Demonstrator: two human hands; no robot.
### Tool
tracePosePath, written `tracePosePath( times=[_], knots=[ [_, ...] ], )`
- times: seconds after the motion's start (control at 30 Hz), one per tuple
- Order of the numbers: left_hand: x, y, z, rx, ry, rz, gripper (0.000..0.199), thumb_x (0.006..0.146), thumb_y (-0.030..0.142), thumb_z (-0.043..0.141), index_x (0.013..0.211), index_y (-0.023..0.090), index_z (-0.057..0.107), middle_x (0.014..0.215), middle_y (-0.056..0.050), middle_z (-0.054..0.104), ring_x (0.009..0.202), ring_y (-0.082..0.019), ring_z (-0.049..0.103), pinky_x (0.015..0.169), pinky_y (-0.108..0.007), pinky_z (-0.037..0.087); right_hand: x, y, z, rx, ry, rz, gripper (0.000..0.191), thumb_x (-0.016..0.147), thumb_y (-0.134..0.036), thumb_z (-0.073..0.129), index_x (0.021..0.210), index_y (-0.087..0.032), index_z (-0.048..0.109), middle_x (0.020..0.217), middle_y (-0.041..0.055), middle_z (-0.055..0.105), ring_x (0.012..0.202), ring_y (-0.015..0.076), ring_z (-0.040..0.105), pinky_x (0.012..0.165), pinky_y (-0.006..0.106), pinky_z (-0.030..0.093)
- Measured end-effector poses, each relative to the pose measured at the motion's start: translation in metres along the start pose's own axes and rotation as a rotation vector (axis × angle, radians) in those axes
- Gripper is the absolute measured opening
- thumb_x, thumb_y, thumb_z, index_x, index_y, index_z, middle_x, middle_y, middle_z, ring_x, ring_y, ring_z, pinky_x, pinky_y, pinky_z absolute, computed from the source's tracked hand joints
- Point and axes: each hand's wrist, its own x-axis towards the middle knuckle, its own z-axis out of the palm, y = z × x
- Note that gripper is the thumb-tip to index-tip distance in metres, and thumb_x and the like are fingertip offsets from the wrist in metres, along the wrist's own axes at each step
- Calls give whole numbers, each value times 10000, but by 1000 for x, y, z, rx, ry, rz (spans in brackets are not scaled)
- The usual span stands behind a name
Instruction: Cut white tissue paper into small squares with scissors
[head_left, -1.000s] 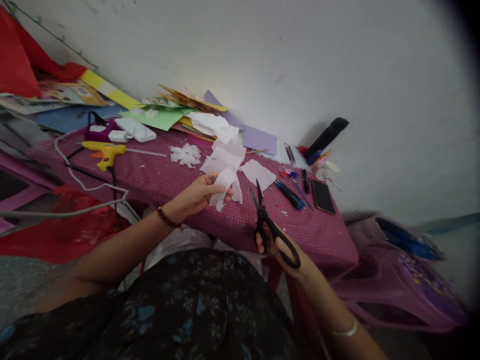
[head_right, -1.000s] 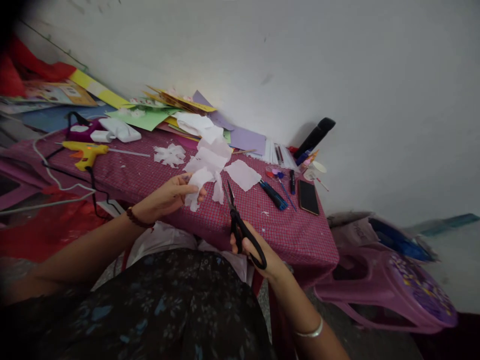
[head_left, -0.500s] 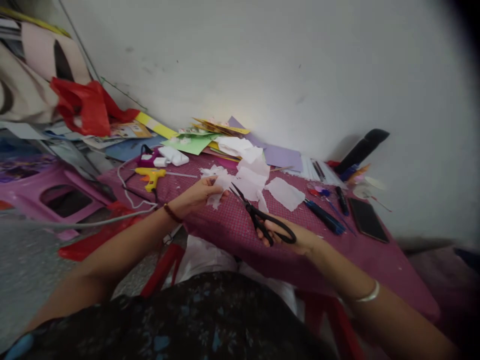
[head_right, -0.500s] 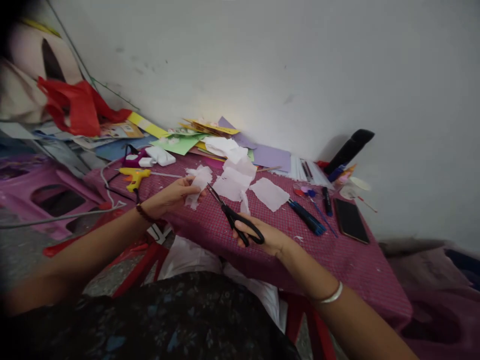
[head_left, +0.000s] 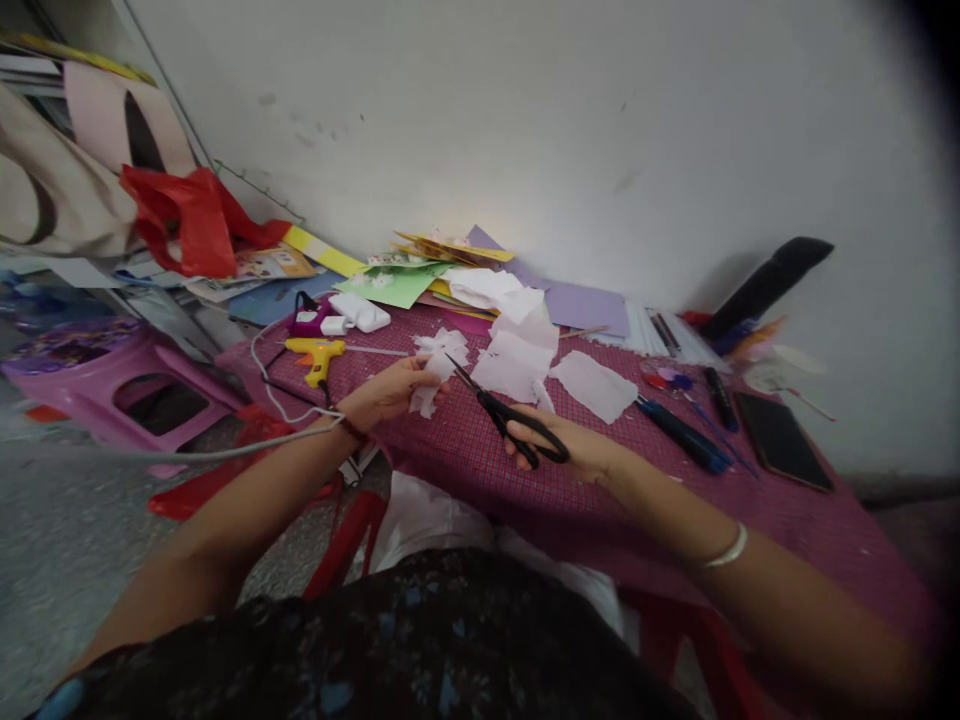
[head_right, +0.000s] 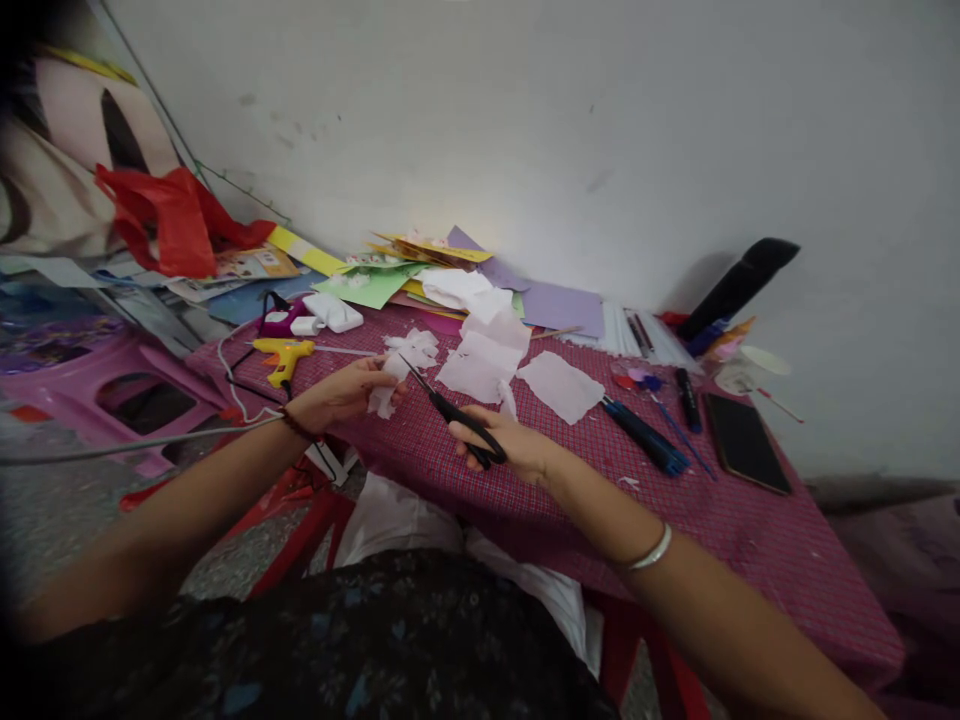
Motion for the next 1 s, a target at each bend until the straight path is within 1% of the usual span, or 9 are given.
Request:
tracePosePath(
  times=[0.07, 0.13, 0.2, 0.37, 0.43, 0.53, 0.67, 0.83, 1.0],
  knots=[
    [1, -1, -3, -1, 6, 27, 328, 666, 102, 725, 968, 134, 603, 650, -5, 669, 479, -117, 599, 464, -223, 499, -1, -2, 5, -133, 8, -17, 476, 774, -533, 726, 1066, -191, 572, 803, 12, 586, 620, 121, 521, 560, 280, 396],
    [0, -1, -4, -4, 28, 38, 416, 666, 114, 744, 1063, 134, 620, 638, 3, 671, 463, -123, 598, 443, -219, 482, -1, -2, 10, -267, 14, -73, 464, 774, -445, 730, 1123, -175, 587, 896, 47, 616, 746, 166, 566, 673, 318, 442],
    [-2, 0, -5, -10, 53, 27, 424, 676, 126, 745, 1086, 126, 638, 645, -6, 681, 466, -135, 610, 433, -222, 478, -1, 0, 13, -348, 39, -115, 471, 764, -412, 724, 1145, -168, 592, 989, 82, 634, 878, 222, 589, 783, 364, 456],
    [-10, 1, -7, 35, 143, -48, 98, 764, 178, 697, 817, 110, 650, 629, -35, 678, 466, -130, 612, 450, -226, 496, 0, 13, 9, -405, 115, -107, 501, 787, -484, 672, 1175, -183, 573, 1041, 108, 641, 947, 270, 594, 850, 424, 461],
    [-15, 2, -7, 72, 157, -77, 117, 803, 227, 674, 774, 121, 635, 623, -32, 671, 460, -127, 602, 443, -226, 493, -2, 15, 7, -401, 116, -107, 505, 801, -498, 655, 1187, -185, 563, 1051, 110, 637, 952, 267, 592, 860, 427, 462],
    [-22, 3, -6, 123, 110, -87, 143, 821, 268, 651, 773, 134, 633, 613, -17, 655, 451, -117, 577, 428, -213, 470, -5, 14, 8, -398, 114, -107, 509, 801, -483, 666, 1201, -186, 560, 1060, 104, 633, 941, 255, 594, 870, 425, 459],
    [-28, 4, -4, 197, 10, -67, 158, 814, 272, 623, 730, 139, 638, 621, -21, 641, 463, -108, 557, 439, -203, 445, -8, 7, 14, -336, 97, -104, 473, 788, -458, 708, 1163, -198, 585, 986, 71, 639, 851, 213, 589, 775, 372, 474],
    [-18, 7, -5, 224, 48, -60, 150, 812, 198, 585, 697, 127, 650, 638, -42, 649, 514, -101, 570, 491, -190, 430, -1, 1, 15, -76, 40, -33, 450, 791, -507, 733, 1089, -204, 584, 817, 15, 587, 638, 113, 516, 553, 261, 423],
    [0, 17, -3, 223, 65, -20, 175, 812, 168, 546, 664, 132, 632, 598, -33, 631, 535, -107, 561, 532, -206, 437, 16, -5, 12, 71, 24, -33, 452, 774, -555, 735, 970, -196, 545, 764, -4, 582, 583, 90, 523, 494, 231, 389]
  ],
)
